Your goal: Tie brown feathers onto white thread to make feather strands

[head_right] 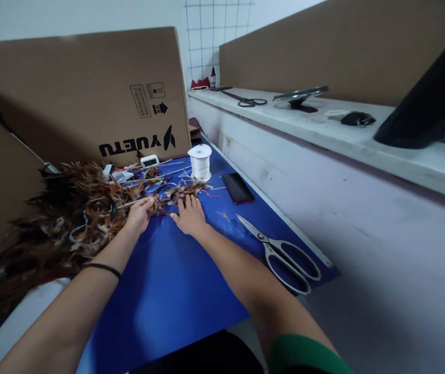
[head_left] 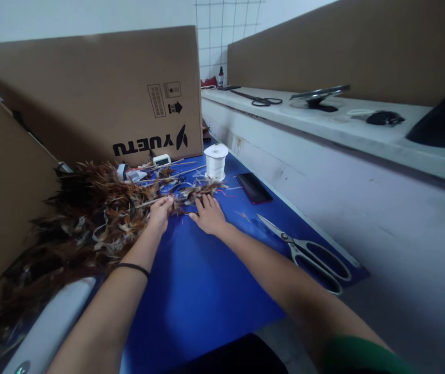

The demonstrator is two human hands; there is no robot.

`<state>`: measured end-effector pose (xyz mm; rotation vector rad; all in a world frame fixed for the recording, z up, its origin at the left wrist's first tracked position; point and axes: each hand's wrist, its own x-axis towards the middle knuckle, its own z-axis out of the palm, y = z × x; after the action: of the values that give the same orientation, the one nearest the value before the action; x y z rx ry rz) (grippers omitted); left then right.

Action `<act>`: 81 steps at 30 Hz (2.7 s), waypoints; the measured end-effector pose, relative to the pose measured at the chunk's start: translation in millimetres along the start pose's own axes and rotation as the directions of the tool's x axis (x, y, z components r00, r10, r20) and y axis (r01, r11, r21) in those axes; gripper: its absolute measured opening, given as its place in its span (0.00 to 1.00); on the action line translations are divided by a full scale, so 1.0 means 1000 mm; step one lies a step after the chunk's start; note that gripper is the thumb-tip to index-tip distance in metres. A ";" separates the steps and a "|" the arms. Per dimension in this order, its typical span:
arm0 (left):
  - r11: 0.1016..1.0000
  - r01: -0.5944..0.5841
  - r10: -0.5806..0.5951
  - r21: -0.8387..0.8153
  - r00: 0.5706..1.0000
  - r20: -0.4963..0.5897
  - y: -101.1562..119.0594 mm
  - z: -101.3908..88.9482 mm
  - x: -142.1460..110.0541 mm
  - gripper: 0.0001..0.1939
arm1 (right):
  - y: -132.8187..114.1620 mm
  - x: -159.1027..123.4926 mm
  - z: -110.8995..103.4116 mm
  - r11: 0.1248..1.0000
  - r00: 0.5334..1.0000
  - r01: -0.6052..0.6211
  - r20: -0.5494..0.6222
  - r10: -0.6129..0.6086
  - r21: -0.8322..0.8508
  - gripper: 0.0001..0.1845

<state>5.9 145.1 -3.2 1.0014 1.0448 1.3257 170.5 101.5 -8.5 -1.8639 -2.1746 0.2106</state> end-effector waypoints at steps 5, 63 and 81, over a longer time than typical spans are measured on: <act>0.993 0.035 -0.038 0.111 0.999 0.031 0.021 0.006 -0.012 0.17 | 0.001 -0.004 -0.038 0.992 0.993 0.115 -0.007 -0.115 0.050 0.27; 0.947 0.103 -0.100 -0.304 0.995 0.027 0.004 0.018 -0.121 0.08 | 0.063 -0.101 -0.051 0.833 1.000 -0.003 -0.023 0.019 0.553 0.26; 0.986 -0.145 0.132 -0.080 0.979 -0.155 0.009 0.020 -0.123 0.09 | 0.042 -0.117 -0.049 0.861 0.975 0.212 -0.041 -0.218 0.462 0.24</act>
<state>25.4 23.1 12.0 0.9314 1.0315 1.5687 241.0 -9.8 13.2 -1.3472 -2.0817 0.6374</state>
